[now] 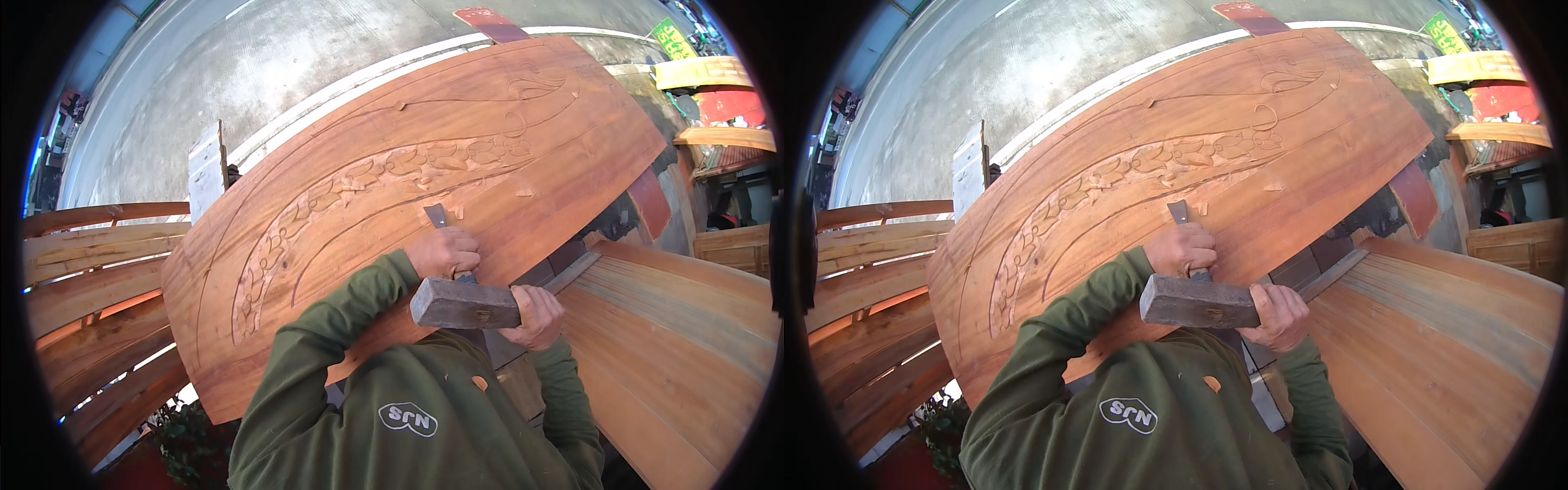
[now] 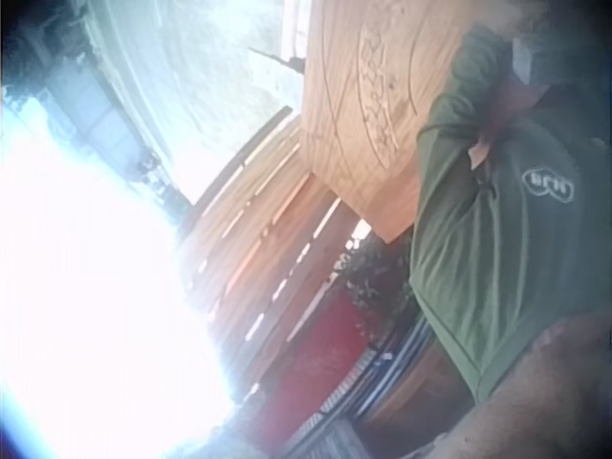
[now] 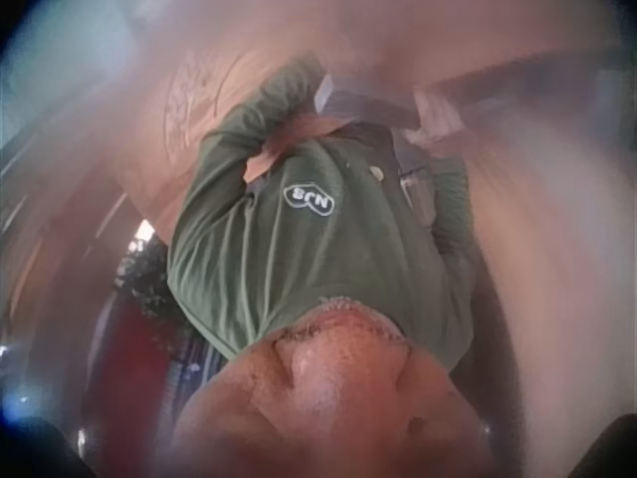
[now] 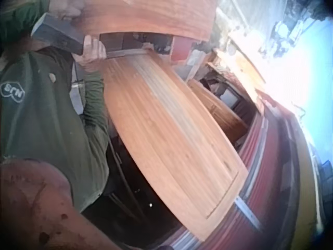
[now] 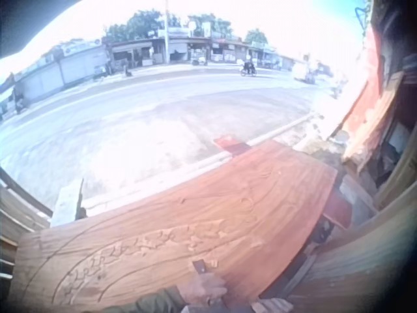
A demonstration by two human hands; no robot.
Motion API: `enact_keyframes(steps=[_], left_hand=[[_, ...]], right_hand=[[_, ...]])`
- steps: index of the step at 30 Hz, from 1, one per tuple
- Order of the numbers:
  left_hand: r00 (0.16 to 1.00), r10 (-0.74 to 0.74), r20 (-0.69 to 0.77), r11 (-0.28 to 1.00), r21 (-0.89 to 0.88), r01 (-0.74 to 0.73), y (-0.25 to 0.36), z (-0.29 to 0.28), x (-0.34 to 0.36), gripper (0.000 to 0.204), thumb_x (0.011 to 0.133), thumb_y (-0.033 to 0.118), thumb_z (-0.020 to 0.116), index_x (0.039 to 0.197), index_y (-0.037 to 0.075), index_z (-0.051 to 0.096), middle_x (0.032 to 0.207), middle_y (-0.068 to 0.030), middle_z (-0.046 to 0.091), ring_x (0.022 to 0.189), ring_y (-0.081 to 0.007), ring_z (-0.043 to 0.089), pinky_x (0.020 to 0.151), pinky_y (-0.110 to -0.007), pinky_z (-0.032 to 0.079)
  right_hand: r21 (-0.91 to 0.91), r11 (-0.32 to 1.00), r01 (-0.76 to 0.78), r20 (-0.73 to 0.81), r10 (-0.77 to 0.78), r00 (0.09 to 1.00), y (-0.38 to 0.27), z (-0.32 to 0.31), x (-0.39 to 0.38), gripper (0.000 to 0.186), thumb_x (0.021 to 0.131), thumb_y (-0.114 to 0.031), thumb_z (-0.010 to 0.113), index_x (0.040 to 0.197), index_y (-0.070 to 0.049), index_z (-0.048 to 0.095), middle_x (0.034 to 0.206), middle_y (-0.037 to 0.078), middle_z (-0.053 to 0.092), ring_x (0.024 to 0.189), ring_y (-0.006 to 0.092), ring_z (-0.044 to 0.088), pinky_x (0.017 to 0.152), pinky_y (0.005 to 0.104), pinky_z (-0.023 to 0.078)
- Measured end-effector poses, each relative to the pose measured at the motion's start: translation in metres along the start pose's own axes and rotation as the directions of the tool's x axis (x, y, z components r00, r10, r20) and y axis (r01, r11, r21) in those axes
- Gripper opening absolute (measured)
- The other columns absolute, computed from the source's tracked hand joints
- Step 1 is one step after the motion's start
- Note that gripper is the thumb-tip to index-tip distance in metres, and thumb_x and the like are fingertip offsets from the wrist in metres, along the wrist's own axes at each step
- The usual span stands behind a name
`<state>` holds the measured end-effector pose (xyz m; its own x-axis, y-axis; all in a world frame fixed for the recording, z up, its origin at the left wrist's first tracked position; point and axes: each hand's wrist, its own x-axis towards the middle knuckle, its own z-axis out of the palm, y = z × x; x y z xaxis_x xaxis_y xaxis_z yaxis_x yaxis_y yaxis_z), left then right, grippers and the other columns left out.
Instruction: The person carves a decorative floral pattern into a wooden panel using a chisel and a wooden mallet. They strike the end of the chisel with the mallet to remove wood along the outline of the design and brush away wood shavings by hand.
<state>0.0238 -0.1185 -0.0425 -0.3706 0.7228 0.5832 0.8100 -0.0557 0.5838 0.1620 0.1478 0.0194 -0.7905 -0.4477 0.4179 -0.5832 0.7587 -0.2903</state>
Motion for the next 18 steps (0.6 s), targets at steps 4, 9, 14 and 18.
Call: enact_keyframes(steps=[4,9,14,18], left_hand=[[1.0,0.027,-0.006,0.999,0.04,-0.027,0.003,0.001,0.001,0.026,0.077,0.019,0.078,0.081,0.011,0.053,0.082,-0.0082,0.053,0.078,-0.0316,0.06,0.07,-0.045,0.046],[0.992,0.016,0.126,0.995,0.092,-0.027,-0.007,0.004,-0.005,0.021,0.083,0.018,0.078,0.082,0.01,0.059,0.083,-0.008,0.056,0.079,-0.031,0.062,0.07,-0.044,0.046],[0.998,0.011,0.059,0.998,0.063,-0.015,0.0,-0.001,-0.008,0.02,0.085,0.019,0.076,0.082,0.01,0.059,0.084,-0.0087,0.055,0.08,-0.031,0.061,0.073,-0.045,0.047],[0.997,0.032,0.065,0.999,0.023,-0.033,0.001,-0.004,-0.001,0.023,0.085,0.016,0.078,0.082,0.009,0.057,0.082,-0.009,0.054,0.079,-0.0319,0.06,0.072,-0.046,0.047]], right_hand=[[0.193,0.98,0.045,-0.246,0.005,0.969,-0.021,-0.003,-0.005,0.065,0.083,-0.044,0.091,0.125,-0.006,0.058,0.096,0.014,0.069,0.079,0.0339,0.073,0.067,0.0464,0.06],[0.049,0.998,0.024,-0.065,-0.021,0.998,0.004,0.015,-0.009,0.075,0.079,-0.054,0.091,0.127,-0.006,0.057,0.097,0.015,0.069,0.081,0.0356,0.073,0.071,0.0495,0.061],[0.183,0.972,0.151,-0.268,-0.098,0.958,-0.023,-0.003,-0.006,0.07,0.077,-0.051,0.092,0.122,-0.007,0.061,0.094,0.011,0.066,0.079,0.0313,0.07,0.069,0.0441,0.058],[0.02,0.999,-0.025,0.036,0.024,0.999,0.011,0.017,0.012,0.067,0.074,-0.044,0.094,0.118,-0.007,0.061,0.091,0.011,0.063,0.08,0.0309,0.071,0.071,0.0435,0.059]])
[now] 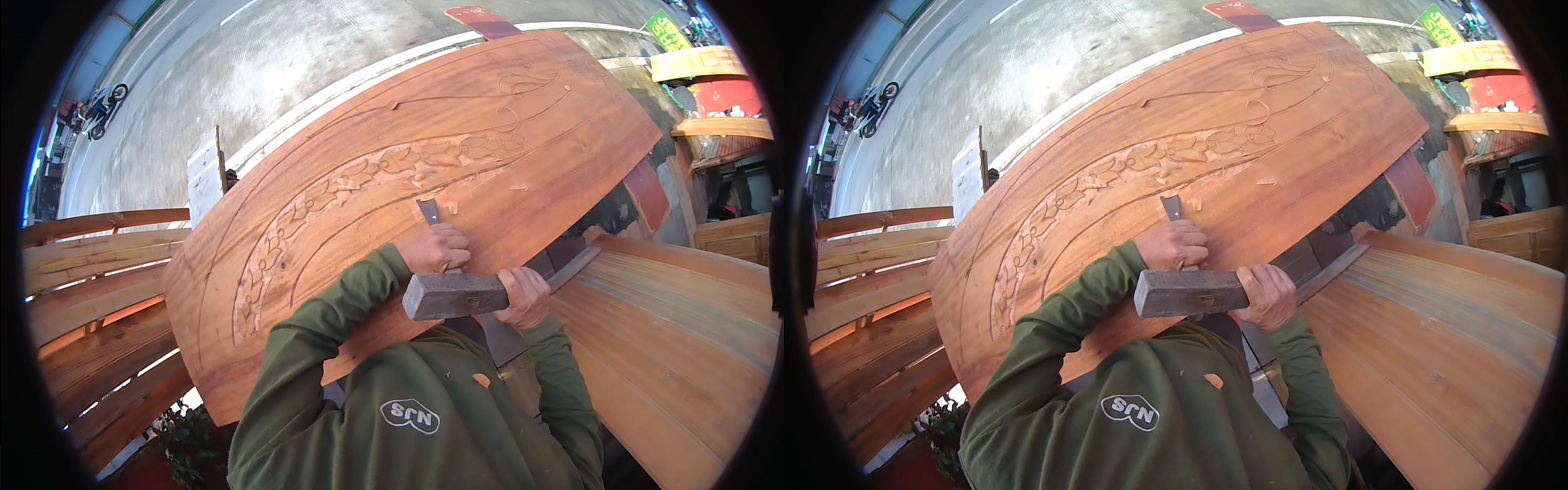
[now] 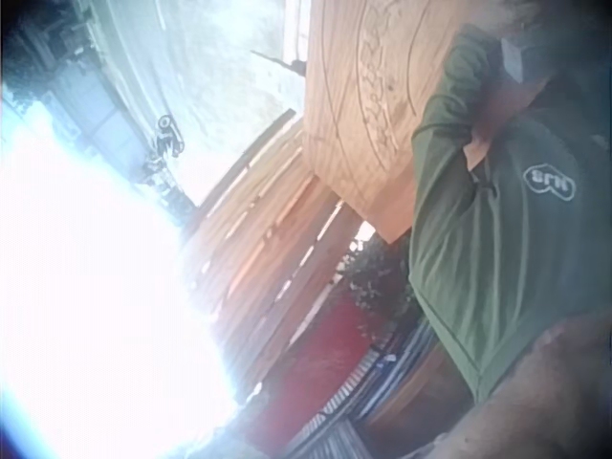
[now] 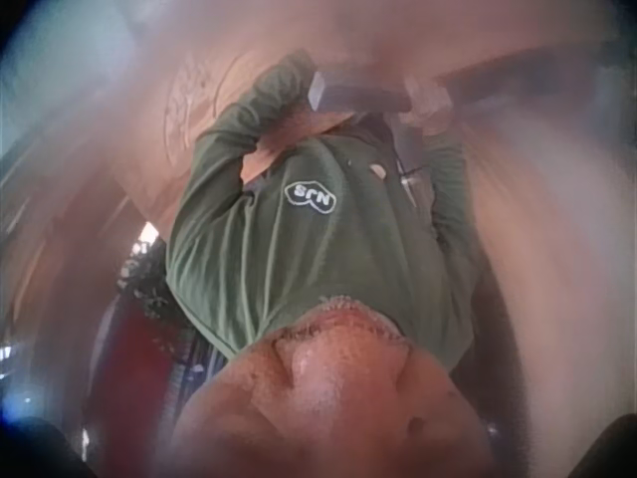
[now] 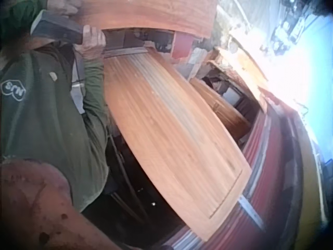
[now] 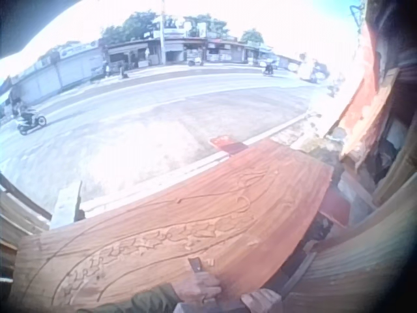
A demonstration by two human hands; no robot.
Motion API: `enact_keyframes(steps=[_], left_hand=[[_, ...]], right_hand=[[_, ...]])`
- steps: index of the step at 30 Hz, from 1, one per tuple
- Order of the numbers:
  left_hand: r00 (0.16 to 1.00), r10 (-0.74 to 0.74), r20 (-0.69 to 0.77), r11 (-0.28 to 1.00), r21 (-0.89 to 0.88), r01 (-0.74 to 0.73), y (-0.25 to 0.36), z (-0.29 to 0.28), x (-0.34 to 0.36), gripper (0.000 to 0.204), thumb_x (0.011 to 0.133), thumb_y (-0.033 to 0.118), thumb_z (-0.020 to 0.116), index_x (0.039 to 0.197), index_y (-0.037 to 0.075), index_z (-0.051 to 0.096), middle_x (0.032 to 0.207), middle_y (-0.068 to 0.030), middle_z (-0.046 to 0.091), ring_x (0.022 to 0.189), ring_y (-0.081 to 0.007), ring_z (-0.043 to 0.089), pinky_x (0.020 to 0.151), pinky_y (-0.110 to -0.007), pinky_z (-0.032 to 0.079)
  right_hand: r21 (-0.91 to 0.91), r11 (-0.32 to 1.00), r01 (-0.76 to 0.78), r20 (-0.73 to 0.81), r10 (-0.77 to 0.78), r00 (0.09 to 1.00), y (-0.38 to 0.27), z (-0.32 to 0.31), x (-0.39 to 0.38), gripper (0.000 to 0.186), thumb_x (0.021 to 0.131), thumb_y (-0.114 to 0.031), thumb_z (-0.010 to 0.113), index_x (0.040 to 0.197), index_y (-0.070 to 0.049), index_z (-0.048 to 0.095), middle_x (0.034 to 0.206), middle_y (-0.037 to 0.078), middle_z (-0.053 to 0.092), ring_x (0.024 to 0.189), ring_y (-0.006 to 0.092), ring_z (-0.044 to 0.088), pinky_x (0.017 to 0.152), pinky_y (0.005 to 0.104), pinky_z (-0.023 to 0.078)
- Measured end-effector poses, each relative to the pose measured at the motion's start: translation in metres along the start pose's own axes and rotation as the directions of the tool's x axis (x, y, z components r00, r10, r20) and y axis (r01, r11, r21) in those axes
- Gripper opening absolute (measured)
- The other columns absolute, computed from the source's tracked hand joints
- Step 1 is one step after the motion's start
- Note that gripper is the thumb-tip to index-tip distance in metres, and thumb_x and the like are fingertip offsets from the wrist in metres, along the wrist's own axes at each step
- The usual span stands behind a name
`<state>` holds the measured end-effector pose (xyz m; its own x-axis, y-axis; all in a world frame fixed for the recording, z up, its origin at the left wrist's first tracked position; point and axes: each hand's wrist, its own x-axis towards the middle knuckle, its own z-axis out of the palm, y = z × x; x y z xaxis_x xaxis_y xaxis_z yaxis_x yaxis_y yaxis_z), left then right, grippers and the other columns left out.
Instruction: The person carves a decorative floral pattern into a wooden panel using a chisel and a wooden mallet. They strike the end of the chisel with the mallet to remove wood along the outline of the design and brush away wood shavings by hand.
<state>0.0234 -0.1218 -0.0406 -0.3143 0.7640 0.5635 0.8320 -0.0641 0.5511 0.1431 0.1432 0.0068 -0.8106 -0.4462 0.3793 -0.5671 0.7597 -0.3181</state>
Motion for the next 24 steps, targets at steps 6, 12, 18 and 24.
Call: enact_keyframes(steps=[6,12,18,24], left_hand=[[1.0,-0.008,0.03,0.999,0.036,0.007,-0.004,-0.008,0.0,0.03,0.087,0.017,0.08,0.08,0.008,0.052,0.08,-0.0099,0.053,0.078,-0.0332,0.06,0.071,-0.045,0.048],[0.998,-0.061,0.026,0.997,0.052,0.059,-0.005,-0.007,0.004,0.025,0.084,0.017,0.077,0.084,0.008,0.054,0.085,-0.0114,0.056,0.083,-0.0341,0.062,0.073,-0.046,0.048],[0.998,-0.067,0.008,0.997,0.042,0.066,-0.008,-0.003,-0.01,0.022,0.084,0.021,0.077,0.089,0.008,0.059,0.087,-0.0112,0.057,0.086,-0.0349,0.063,0.076,-0.047,0.049],[0.992,-0.126,-0.002,0.991,0.05,0.126,-0.007,-0.012,-0.003,0.025,0.08,0.022,0.077,0.096,0.009,0.062,0.091,-0.0114,0.059,0.092,-0.0359,0.063,0.08,-0.047,0.05]], right_hand=[[0.094,0.979,0.18,-0.246,-0.152,0.957,-0.024,-0.015,-0.016,0.059,0.08,-0.041,0.089,0.117,-0.006,0.06,0.099,0.014,0.069,0.084,0.0325,0.072,0.072,0.0457,0.06],[-0.037,0.998,0.059,-0.107,-0.063,0.992,-0.002,-0.021,-0.001,0.059,0.078,-0.043,0.09,0.115,-0.008,0.061,0.094,0.011,0.066,0.077,0.0306,0.069,0.065,0.0449,0.056],[0.096,0.958,0.271,-0.379,-0.217,0.9,0.002,-0.002,-0.005,0.055,0.082,-0.046,0.088,0.114,-0.009,0.062,0.091,0.011,0.066,0.076,0.0314,0.071,0.066,0.0441,0.059],[0.063,0.984,0.165,-0.3,-0.139,0.944,-0.005,-0.012,-0.012,0.067,0.078,-0.054,0.09,0.119,-0.009,0.063,0.092,0.011,0.068,0.077,0.0332,0.072,0.066,0.0451,0.06]])
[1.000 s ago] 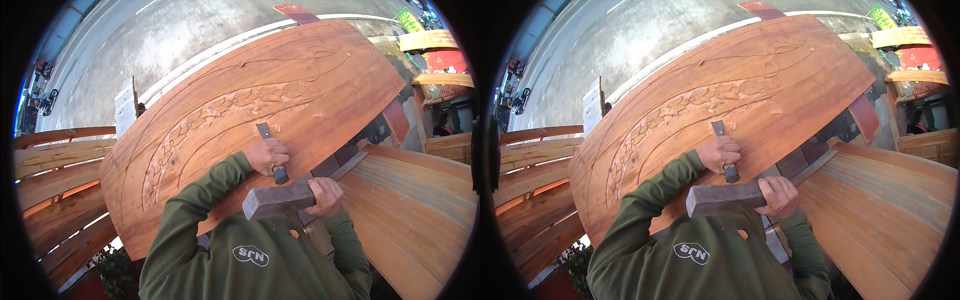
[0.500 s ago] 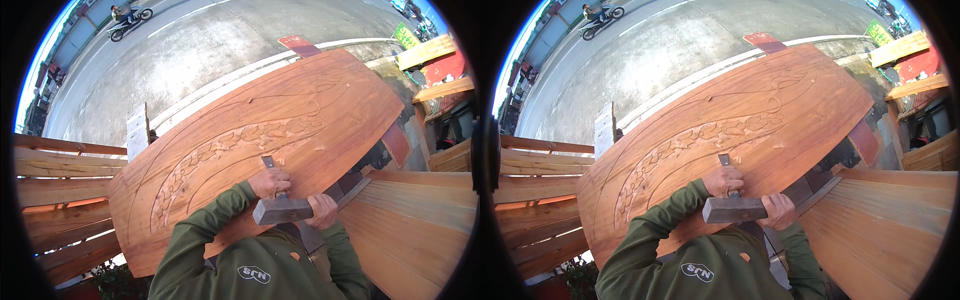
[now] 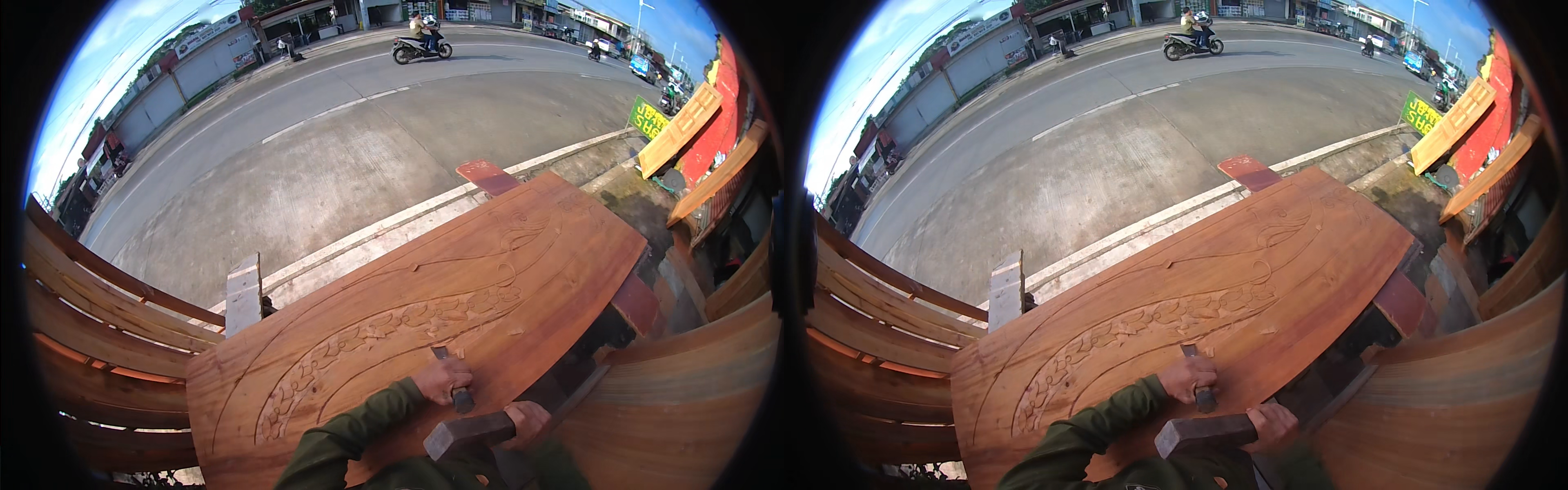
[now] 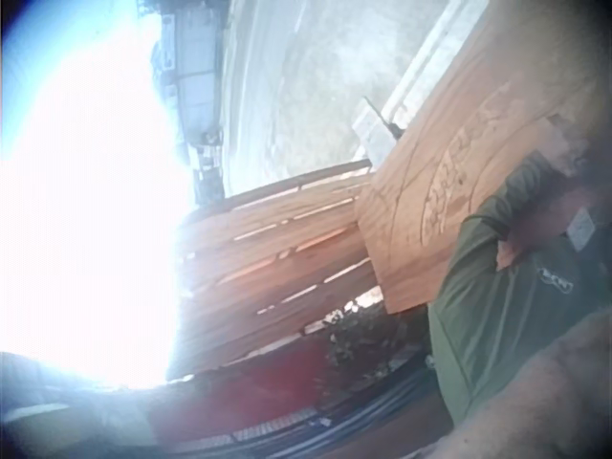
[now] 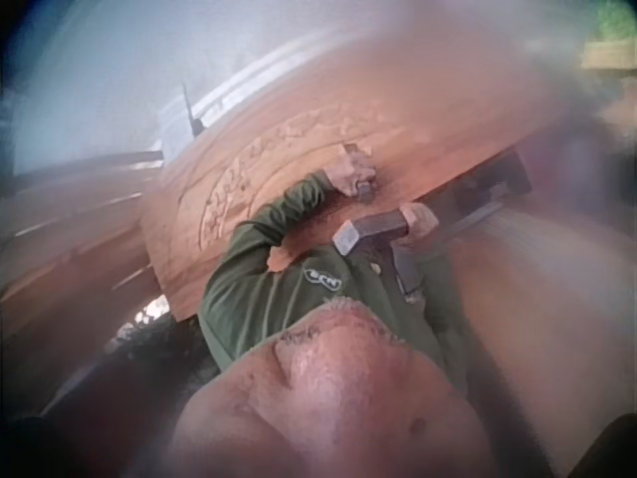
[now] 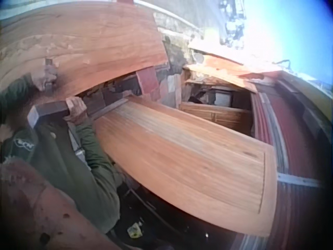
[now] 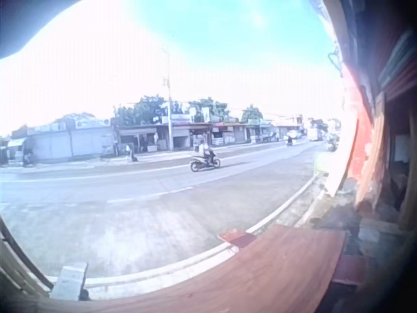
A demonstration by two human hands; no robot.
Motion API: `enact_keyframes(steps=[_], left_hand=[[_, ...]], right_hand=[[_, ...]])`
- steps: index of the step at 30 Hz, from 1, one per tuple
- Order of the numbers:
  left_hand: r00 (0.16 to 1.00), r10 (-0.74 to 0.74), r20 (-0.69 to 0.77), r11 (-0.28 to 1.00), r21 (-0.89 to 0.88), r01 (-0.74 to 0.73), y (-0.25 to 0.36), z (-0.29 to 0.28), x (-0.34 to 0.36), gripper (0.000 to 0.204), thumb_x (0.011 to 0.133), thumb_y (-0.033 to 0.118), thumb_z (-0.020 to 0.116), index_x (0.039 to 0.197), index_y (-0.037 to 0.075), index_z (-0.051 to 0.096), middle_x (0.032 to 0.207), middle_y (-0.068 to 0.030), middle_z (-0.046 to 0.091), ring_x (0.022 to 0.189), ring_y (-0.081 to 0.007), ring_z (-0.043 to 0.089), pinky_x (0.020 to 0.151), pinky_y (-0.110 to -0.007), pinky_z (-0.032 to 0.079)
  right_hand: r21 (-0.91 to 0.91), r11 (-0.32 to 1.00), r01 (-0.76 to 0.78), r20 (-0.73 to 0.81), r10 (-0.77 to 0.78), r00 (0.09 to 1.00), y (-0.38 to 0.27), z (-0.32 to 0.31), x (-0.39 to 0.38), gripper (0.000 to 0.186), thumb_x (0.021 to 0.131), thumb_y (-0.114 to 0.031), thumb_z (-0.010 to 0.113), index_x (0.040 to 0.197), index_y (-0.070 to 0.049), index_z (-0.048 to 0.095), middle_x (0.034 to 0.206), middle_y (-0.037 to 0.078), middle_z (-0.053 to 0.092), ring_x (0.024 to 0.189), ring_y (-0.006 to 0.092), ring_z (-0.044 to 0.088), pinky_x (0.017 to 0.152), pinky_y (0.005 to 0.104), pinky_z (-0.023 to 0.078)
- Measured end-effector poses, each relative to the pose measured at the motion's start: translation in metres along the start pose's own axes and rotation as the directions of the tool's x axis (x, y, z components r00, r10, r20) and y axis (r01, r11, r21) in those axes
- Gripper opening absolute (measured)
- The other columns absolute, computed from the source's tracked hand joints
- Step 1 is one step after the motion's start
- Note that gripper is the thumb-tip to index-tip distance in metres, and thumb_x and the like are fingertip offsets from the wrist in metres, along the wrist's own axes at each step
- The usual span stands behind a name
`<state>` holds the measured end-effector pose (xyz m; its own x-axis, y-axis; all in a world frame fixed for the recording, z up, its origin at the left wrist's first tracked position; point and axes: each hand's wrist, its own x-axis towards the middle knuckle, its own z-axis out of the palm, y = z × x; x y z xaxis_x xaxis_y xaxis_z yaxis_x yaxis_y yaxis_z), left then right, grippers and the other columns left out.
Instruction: The person carves a decorative floral pattern into a wooden panel using a chisel and a wooden mallet. They strike the end of the chisel with the mallet to remove wood along the outline of the design and brush away wood shavings by hand.
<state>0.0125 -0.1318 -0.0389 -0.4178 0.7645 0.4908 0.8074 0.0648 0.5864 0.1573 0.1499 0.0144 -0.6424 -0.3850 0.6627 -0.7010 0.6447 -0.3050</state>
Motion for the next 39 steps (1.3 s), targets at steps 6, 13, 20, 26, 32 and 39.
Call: enact_keyframes(steps=[6,13,20,26,32,39], left_hand=[[0.999,-0.004,0.035,1.0,-0.031,0.005,-0.014,0.008,0.007,0.02,0.085,0.02,0.079,0.091,0.008,0.064,0.087,-0.0126,0.059,0.086,-0.0373,0.065,0.076,-0.048,0.052],[0.991,-0.115,-0.071,0.991,-0.079,0.109,-0.04,-0.007,0.014,0.019,0.086,0.017,0.083,0.089,0.007,0.067,0.077,-0.0093,0.063,0.069,-0.0282,0.067,0.063,-0.04,0.051],[0.382,-0.284,-0.879,0.911,-0.123,0.392,-0.061,-0.05,0.05,0.021,0.094,0.018,0.08,0.092,0.002,0.067,0.071,-0.0045,0.063,0.067,-0.0187,0.066,0.062,-0.036,0.05],[0.688,-0.617,-0.382,0.543,0.427,0.723,0.004,-0.03,0.058,0.032,0.082,0.034,0.088,0.1,0.009,0.079,0.097,-0.0145,0.076,0.086,-0.0392,0.076,0.076,-0.048,0.06],[0.526,-0.719,-0.454,0.406,0.341,0.848,-0.015,-0.015,0.018,0.032,0.083,0.035,0.087,0.101,0.009,0.081,0.109,-0.0173,0.074,0.089,-0.0416,0.075,0.078,-0.052,0.061],[0.545,-0.728,-0.416,0.387,0.406,0.828,-0.017,-0.002,0.024,0.022,0.084,0.026,0.082,0.092,0.006,0.077,0.102,-0.017,0.072,0.084,-0.0426,0.075,0.071,-0.053,0.06]], right_hand=[[-0.166,0.967,-0.191,0.163,0.218,0.962,0.011,-0.005,0.007,0.072,0.073,-0.059,0.091,0.118,-0.008,0.067,0.093,0.011,0.072,0.079,0.0326,0.075,0.068,0.0453,0.061],[0.022,0.957,-0.291,0.129,0.286,0.95,0.018,-0.006,0.032,0.064,0.075,-0.049,0.097,0.116,-0.007,0.07,0.093,0.014,0.073,0.08,0.0344,0.076,0.071,0.0458,0.06],[0.494,0.496,-0.714,0.137,0.766,0.628,0.03,0.007,0.055,0.062,0.091,-0.05,0.09,0.122,-0.002,0.066,0.093,0.009,0.071,0.085,0.0233,0.072,0.077,0.0377,0.058],[0.743,0.083,-0.664,0.336,0.812,0.478,0.081,0.044,0.035,0.06,0.097,-0.049,0.086,0.125,-0.001,0.064,0.103,0.005,0.067,0.097,0.0158,0.064,0.086,0.0333,0.054],[0.754,0.088,-0.651,0.303,0.832,0.464,0.087,0.055,0.03,0.058,0.098,-0.048,0.086,0.124,0.0,0.063,0.102,0.004,0.067,0.095,0.0145,0.064,0.085,0.0326,0.053],[0.781,0.073,-0.62,0.276,0.85,0.448,0.09,0.06,0.031,0.05,0.099,-0.04,0.085,0.122,-0.002,0.061,0.092,0.003,0.065,0.077,0.0134,0.066,0.068,0.032,0.054]])
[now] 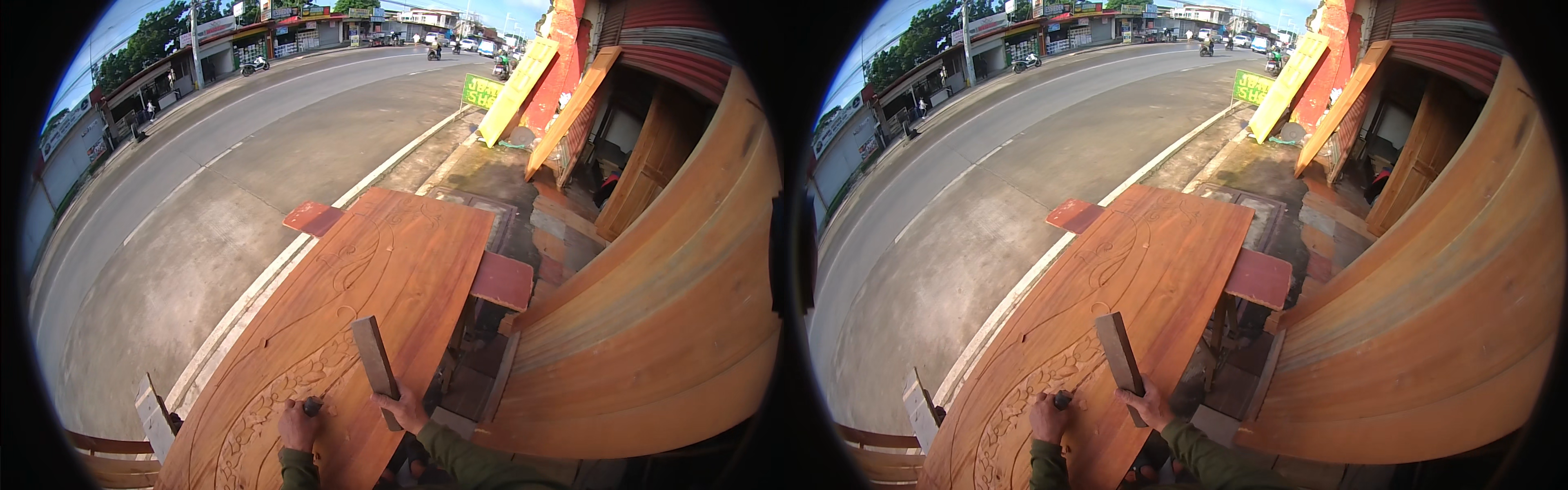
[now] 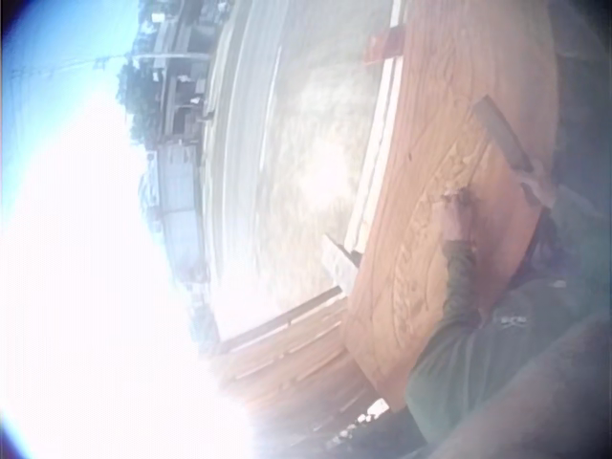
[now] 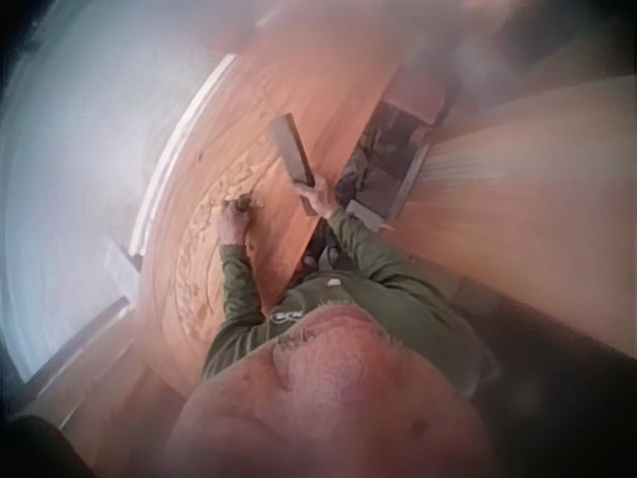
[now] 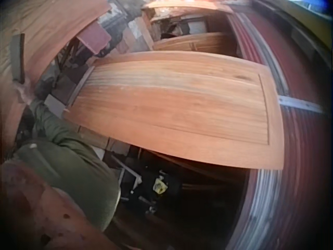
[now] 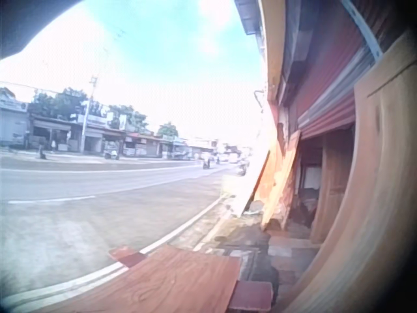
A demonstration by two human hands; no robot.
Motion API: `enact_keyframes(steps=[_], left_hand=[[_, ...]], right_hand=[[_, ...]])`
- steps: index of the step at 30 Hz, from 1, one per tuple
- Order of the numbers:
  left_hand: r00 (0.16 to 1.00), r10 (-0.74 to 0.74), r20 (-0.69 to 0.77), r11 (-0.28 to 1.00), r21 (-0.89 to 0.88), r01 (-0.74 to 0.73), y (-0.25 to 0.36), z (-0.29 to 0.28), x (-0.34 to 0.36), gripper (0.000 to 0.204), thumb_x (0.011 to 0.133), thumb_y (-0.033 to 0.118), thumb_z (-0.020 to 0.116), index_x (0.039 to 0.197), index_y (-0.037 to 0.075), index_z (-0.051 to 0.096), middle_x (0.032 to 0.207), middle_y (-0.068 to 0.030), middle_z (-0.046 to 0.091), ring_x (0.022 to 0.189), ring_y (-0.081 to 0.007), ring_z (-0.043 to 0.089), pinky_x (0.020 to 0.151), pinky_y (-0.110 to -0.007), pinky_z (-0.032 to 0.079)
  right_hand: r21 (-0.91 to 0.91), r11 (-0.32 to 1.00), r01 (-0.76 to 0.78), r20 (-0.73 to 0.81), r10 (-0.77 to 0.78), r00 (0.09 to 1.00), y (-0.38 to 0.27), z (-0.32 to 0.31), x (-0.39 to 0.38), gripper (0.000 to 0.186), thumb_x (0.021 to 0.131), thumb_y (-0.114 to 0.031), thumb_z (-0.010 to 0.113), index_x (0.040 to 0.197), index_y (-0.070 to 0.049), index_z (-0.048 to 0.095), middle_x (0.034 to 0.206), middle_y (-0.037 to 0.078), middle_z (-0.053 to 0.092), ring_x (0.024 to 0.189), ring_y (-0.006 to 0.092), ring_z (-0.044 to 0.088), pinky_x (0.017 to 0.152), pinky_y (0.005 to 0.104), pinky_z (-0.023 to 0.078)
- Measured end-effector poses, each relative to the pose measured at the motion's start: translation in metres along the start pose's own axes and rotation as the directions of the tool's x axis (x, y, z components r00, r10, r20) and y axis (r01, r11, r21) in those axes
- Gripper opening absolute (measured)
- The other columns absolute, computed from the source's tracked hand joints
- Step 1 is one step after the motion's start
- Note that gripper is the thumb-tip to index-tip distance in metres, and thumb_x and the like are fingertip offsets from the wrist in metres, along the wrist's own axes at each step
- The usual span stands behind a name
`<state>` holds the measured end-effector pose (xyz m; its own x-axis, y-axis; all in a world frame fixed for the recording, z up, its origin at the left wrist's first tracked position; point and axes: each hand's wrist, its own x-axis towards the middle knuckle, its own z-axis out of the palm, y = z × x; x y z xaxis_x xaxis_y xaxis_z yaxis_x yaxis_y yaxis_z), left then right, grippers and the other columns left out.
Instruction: The person carves a decorative floral pattern into a wooden panel using a chisel and a wooden mallet. They strike the end of the chisel with the mallet to remove wood along the outline of the design and brush away wood shavings by hand.
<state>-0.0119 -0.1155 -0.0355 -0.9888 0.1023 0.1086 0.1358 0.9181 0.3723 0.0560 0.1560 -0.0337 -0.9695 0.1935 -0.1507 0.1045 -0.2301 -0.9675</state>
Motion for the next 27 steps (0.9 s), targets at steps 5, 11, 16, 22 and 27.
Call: enact_keyframes(steps=[5,11,16,22,27], left_hand=[[0.999,0.039,0.031,0.999,0.031,-0.04,-0.012,0.001,-0.003,0.018,0.087,0.021,0.08,0.092,0.005,0.073,0.099,-0.0168,0.071,0.084,-0.0426,0.074,0.071,-0.054,0.059],[0.991,0.051,0.124,0.998,0.028,-0.055,-0.009,-0.006,0.011,0.033,0.087,0.034,0.084,0.092,0.003,0.073,0.101,-0.021,0.075,0.087,-0.0428,0.076,0.073,-0.053,0.06],[0.971,-0.01,0.241,0.989,0.146,-0.026,0.005,0.001,0.013,0.05,0.089,0.053,0.082,0.09,0.004,0.08,0.091,-0.0253,0.078,0.087,-0.0438,0.077,0.077,-0.054,0.061],[0.982,0.0,0.187,0.989,0.147,-0.028,0.009,0.004,-0.004,0.045,0.088,0.049,0.08,0.088,0.004,0.08,0.091,-0.0244,0.079,0.087,-0.0431,0.078,0.077,-0.053,0.061],[0.986,-0.063,0.156,0.988,0.151,0.039,0.001,-0.005,-0.057,0.04,0.087,0.043,0.079,0.088,0.003,0.078,0.09,-0.0235,0.078,0.084,-0.044,0.077,0.076,-0.055,0.059]], right_hand=[[-0.002,1.0,-0.002,-0.001,0.002,1.0,-0.01,-0.001,-0.003,0.049,0.1,-0.041,0.084,0.12,-0.003,0.061,0.091,0.003,0.064,0.076,0.013,0.065,0.067,0.0313,0.053],[-0.043,0.993,-0.109,-0.001,0.109,0.994,-0.012,0.0,-0.004,0.052,0.099,-0.043,0.086,0.122,-0.003,0.063,0.096,0.002,0.066,0.085,0.0113,0.064,0.073,0.0298,0.053],[-0.002,0.997,-0.079,0.019,0.079,0.997,-0.009,0.002,-0.003,0.054,0.098,-0.046,0.086,0.122,-0.003,0.063,0.098,0.002,0.067,0.089,0.0115,0.064,0.077,0.0299,0.053],[0.035,0.999,-0.035,0.027,0.034,0.999,0.004,0.001,-0.002,0.055,0.097,-0.047,0.086,0.123,-0.003,0.064,0.103,0.005,0.069,0.097,0.0143,0.065,0.085,0.0314,0.053],[-0.078,0.997,-0.015,-0.013,0.014,1.0,-0.001,-0.006,-0.004,0.061,0.096,-0.054,0.084,0.124,-0.003,0.066,0.105,0.006,0.071,0.099,0.0161,0.067,0.088,0.0333,0.054]])
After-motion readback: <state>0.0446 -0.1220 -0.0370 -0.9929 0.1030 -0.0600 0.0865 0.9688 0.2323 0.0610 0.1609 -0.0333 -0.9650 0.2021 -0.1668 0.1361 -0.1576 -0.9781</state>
